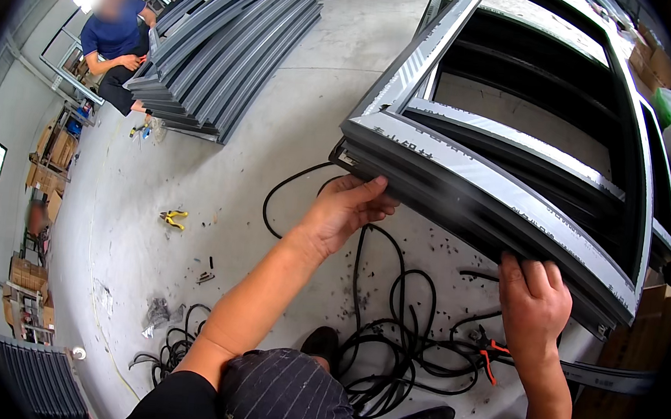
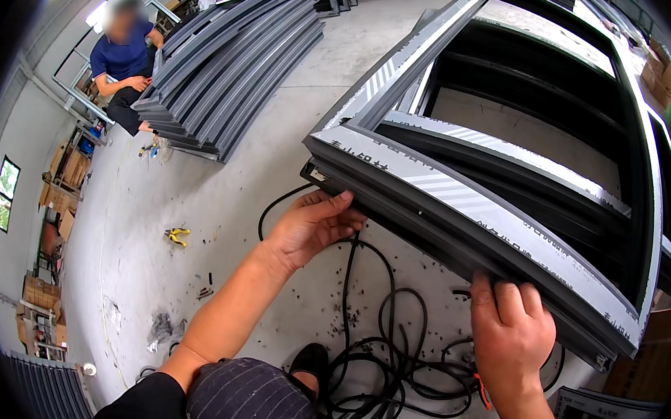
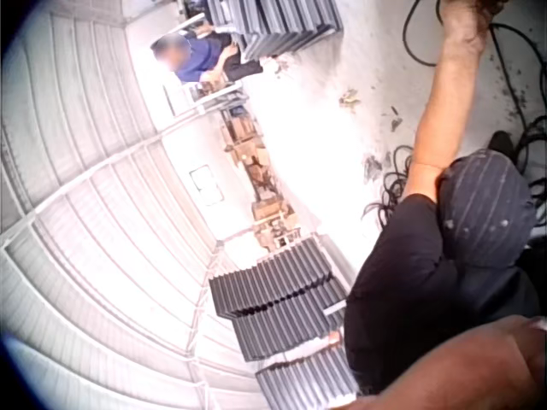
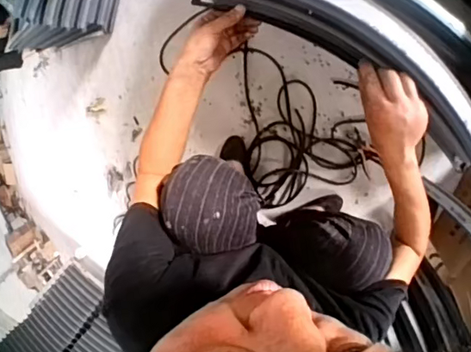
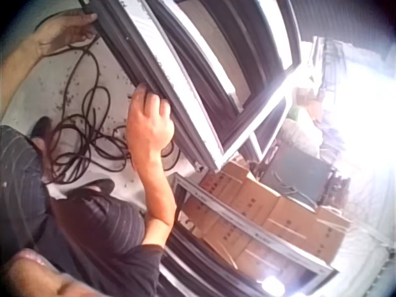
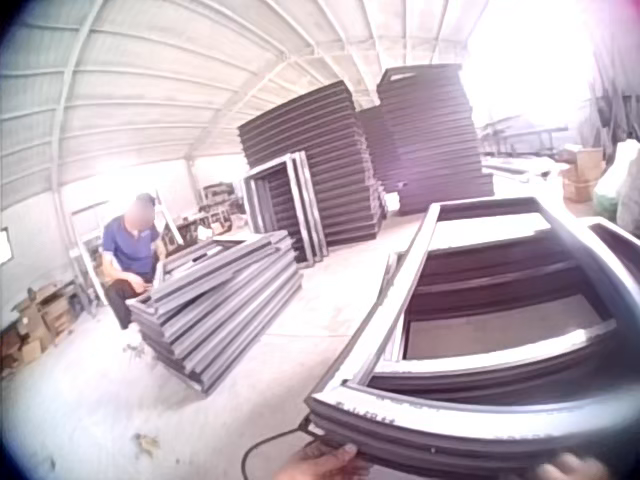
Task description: The person fits a rubber seal into the groove of a metal window frame by hand, trims the excess with pliers, and then carries the frame across a warehouse to stack it on a pallet.
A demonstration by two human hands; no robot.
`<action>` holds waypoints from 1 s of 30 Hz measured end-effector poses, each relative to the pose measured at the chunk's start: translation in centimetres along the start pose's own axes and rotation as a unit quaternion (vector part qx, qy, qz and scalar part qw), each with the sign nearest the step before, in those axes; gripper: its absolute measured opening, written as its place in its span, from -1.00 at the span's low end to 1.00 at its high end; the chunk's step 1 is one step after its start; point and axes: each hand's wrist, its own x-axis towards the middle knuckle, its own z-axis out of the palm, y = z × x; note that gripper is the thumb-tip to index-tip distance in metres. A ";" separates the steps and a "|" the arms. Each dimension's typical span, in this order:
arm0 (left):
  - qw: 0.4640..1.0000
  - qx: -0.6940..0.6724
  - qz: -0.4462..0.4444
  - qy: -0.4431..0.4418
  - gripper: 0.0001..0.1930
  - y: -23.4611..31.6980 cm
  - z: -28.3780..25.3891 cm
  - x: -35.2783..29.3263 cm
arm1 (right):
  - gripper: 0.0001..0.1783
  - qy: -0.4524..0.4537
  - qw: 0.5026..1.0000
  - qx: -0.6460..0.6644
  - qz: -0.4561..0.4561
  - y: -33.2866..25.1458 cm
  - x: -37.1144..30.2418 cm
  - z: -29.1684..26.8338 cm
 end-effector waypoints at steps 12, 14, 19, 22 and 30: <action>0.999 -0.002 -0.029 -0.014 -0.67 -1.1 2.7 -0.5 | -0.67 0.055 0.998 -0.027 -0.020 0.0 0.2 0.4; 0.997 -0.013 -0.061 -0.040 -0.66 -0.7 3.8 -1.1 | -0.68 0.041 0.998 -0.030 -0.021 0.2 -0.1 0.4; 0.998 0.027 -0.034 -0.037 -0.65 -2.3 3.7 -0.2 | -0.65 0.039 0.999 -0.029 -0.017 0.2 -0.3 0.7; 0.997 0.016 -0.060 -0.044 -0.66 -1.3 4.9 -1.0 | -0.64 0.040 0.999 -0.022 -0.021 0.4 -0.5 0.6; 0.995 0.026 -0.069 -0.060 -0.72 -2.6 5.8 -0.5 | -0.63 0.032 0.999 0.019 -0.026 0.9 -0.6 0.4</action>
